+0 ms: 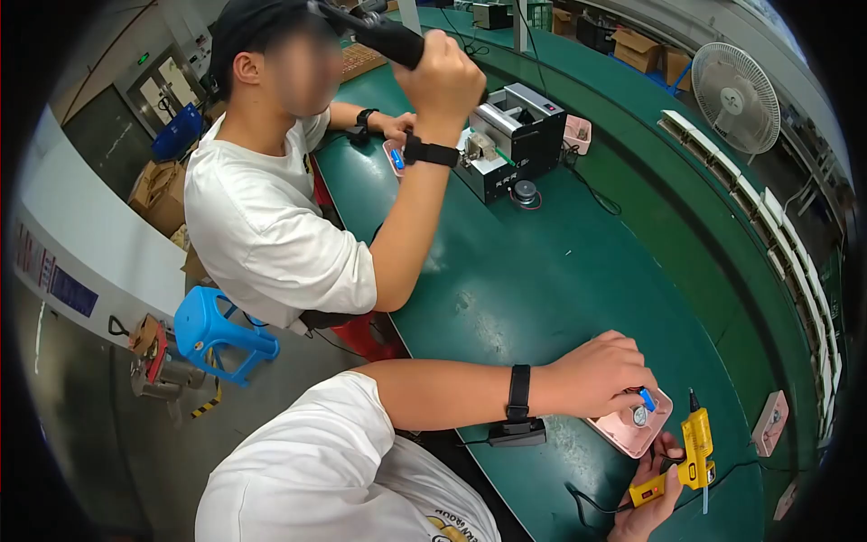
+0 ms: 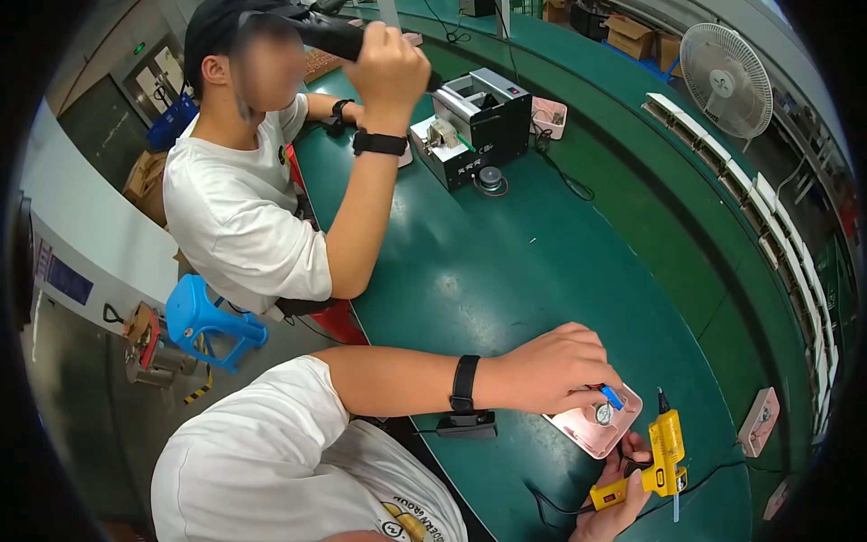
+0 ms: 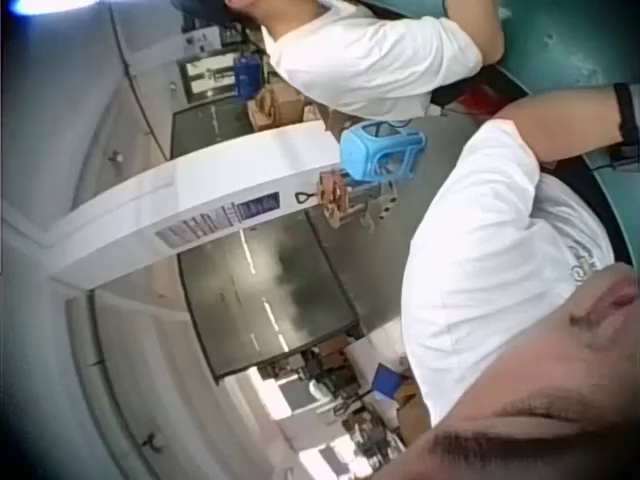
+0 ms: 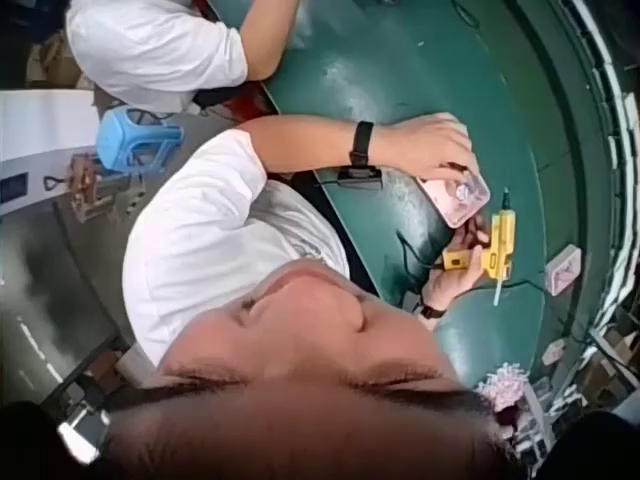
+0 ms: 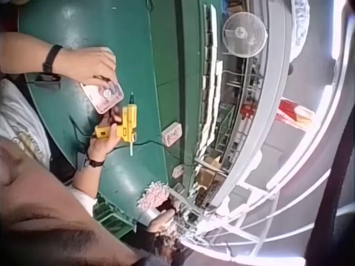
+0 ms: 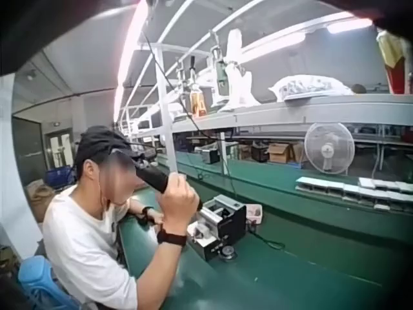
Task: The person assembles a device by placing a battery into a plastic housing and securing it with a glue gun. They then apply adhesive to the housing to attach a small plastic rod before setting the unit aside.
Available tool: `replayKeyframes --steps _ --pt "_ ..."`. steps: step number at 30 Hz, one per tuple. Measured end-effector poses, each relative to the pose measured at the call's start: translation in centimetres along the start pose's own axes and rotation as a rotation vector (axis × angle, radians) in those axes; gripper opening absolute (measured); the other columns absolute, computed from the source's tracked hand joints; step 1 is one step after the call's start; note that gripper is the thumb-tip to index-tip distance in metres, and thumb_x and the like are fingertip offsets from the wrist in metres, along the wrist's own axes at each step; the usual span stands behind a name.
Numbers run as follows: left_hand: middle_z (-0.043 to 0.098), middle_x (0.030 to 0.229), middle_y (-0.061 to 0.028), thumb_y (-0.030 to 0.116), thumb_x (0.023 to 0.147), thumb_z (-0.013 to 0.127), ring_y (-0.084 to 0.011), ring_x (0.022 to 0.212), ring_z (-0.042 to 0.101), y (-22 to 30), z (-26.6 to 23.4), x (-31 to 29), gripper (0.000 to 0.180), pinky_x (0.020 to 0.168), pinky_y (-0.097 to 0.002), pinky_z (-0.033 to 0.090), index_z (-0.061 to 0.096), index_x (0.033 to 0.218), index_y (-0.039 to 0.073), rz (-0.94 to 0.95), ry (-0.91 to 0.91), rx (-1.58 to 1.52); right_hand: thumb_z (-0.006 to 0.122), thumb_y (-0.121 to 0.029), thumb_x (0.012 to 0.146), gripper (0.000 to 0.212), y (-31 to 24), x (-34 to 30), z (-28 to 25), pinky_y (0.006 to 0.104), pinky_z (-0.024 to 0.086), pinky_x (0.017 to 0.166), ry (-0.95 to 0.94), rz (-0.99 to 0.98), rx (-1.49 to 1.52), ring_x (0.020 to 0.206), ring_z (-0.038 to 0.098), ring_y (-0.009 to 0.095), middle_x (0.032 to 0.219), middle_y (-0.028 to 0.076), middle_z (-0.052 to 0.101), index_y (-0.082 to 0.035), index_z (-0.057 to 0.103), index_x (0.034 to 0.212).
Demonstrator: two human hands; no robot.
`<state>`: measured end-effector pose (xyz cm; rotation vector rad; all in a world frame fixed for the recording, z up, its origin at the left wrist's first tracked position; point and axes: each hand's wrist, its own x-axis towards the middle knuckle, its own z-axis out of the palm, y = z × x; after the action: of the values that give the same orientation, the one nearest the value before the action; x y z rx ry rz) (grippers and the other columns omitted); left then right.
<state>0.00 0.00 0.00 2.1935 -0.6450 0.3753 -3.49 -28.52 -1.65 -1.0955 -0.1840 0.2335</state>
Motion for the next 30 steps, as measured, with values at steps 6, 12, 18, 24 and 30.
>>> replayKeyframes --steps 6,12,18,24,30 --pt "0.067 0.101 -0.0088 0.020 0.102 0.071 -0.0293 0.101 0.064 1.1 0.5 0.1 0.023 0.094 -0.0418 0.050 0.067 0.120 0.007 -0.071 0.158 -0.154 0.060 -0.028 0.104 0.035 -0.9 -0.4 1.9 0.0474 0.043 0.118 0.122 0.041 0.042 0.131 0.062 0.032 0.142 0.022 0.064 -0.004 0.063 0.129" --pt "0.064 0.105 -0.0119 0.017 0.104 0.068 -0.0296 0.098 0.066 1.5 1.2 -0.1 0.022 0.084 -0.0393 0.054 0.062 0.121 0.004 -0.182 0.196 -0.331 0.058 -0.030 0.105 0.036 0.1 -0.5 0.2 0.0502 0.036 0.124 0.075 0.020 0.075 0.141 0.053 0.033 0.143 0.016 0.058 -0.006 0.055 0.131" --pt "0.063 0.112 -0.0142 0.016 0.106 0.066 -0.0311 0.097 0.067 0.8 1.7 0.3 0.022 0.083 -0.0407 0.055 0.060 0.123 0.003 -0.121 0.229 -0.359 0.057 -0.029 0.105 0.034 -0.6 0.0 -0.1 0.0491 0.041 0.120 0.090 0.003 0.072 0.131 0.060 0.032 0.139 0.016 0.061 -0.007 0.056 0.131" --pt "0.062 0.113 -0.0146 0.016 0.106 0.066 -0.0310 0.097 0.067 1.0 2.1 0.0 0.024 0.083 -0.0410 0.055 0.057 0.123 0.003 -0.142 0.162 -0.411 0.057 -0.028 0.106 0.031 -0.8 0.2 -0.8 0.0436 0.051 0.110 0.172 -0.025 0.075 0.118 0.067 0.027 0.133 0.013 0.064 -0.007 0.057 0.130" --pt "0.061 0.107 -0.0143 0.014 0.104 0.068 -0.0321 0.095 0.065 1.6 2.6 -0.3 0.024 0.083 -0.0424 0.054 0.054 0.120 0.003 -0.129 0.107 -0.463 0.054 -0.026 0.108 0.028 -1.3 0.5 -1.6 0.0327 0.057 0.083 0.307 -0.042 0.041 0.091 0.066 0.016 0.122 0.011 0.065 -0.006 0.057 0.129"
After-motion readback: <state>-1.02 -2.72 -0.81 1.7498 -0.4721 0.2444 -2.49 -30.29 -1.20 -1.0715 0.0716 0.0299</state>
